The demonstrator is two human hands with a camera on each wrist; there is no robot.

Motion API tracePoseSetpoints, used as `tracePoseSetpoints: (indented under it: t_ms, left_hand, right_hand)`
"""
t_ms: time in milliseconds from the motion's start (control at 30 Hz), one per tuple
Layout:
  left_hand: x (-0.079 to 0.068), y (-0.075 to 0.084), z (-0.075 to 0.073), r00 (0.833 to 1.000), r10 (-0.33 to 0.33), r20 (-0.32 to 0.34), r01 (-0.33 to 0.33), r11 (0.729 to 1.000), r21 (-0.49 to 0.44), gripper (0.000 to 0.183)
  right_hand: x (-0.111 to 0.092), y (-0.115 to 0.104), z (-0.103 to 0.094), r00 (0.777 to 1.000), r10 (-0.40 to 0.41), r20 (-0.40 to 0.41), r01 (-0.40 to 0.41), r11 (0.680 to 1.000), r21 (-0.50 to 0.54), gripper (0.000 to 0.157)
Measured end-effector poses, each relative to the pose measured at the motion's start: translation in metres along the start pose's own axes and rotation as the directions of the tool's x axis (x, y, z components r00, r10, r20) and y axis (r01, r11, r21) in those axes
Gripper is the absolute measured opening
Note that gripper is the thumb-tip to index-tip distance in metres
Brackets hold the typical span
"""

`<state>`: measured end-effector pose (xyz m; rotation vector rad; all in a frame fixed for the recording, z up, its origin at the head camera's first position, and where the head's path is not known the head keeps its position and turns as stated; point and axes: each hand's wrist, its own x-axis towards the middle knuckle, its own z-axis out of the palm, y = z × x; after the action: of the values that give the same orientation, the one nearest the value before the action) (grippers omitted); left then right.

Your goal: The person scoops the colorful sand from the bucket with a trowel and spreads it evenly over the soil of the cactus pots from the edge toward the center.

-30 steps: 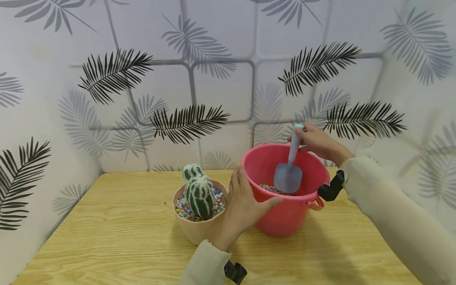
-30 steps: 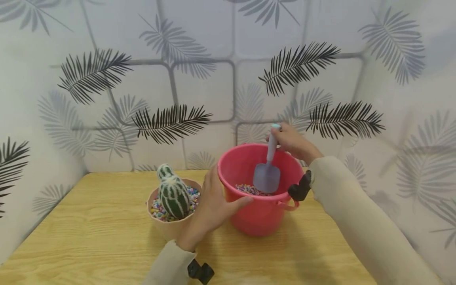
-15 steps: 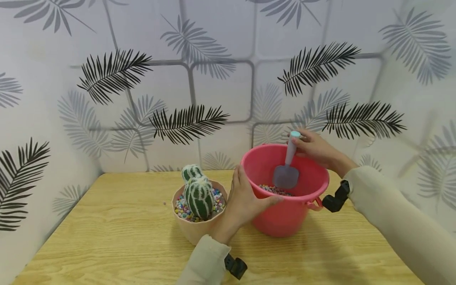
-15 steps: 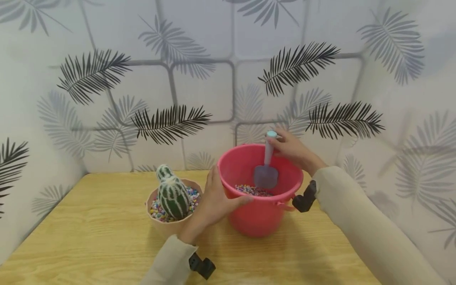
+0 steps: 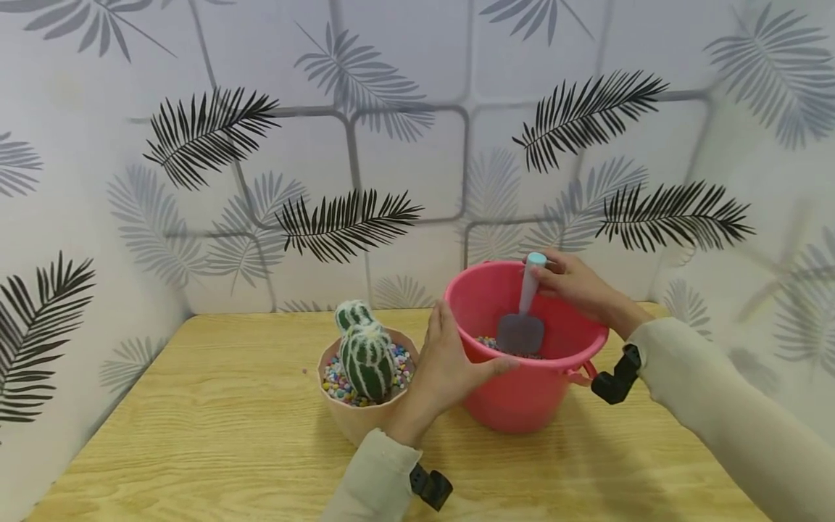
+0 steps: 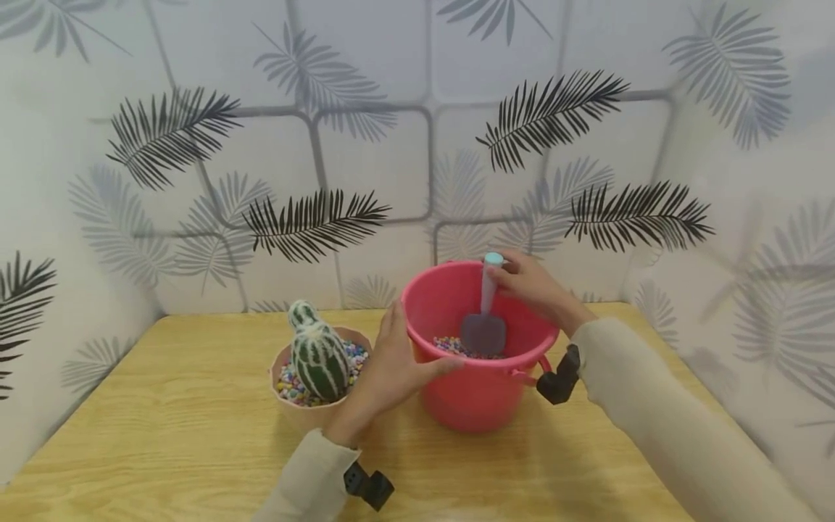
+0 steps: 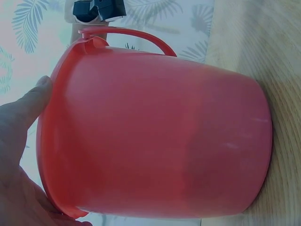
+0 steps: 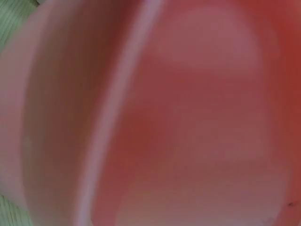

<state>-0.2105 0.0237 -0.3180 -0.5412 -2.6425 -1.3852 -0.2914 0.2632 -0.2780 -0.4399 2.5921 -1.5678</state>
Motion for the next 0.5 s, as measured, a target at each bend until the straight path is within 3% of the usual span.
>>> tracePoseSetpoints:
  t_ms: [500]
  left_hand:
    - [-0.0005, 0.0008, 0.0009, 1.000, 0.001, -0.007, -0.001, 0.999, 0.039, 0.122]
  right_hand:
    - [0.0016, -0.0002, 0.0083, 0.999, 0.040, 0.007, -0.040, 0.999, -0.006, 0.046]
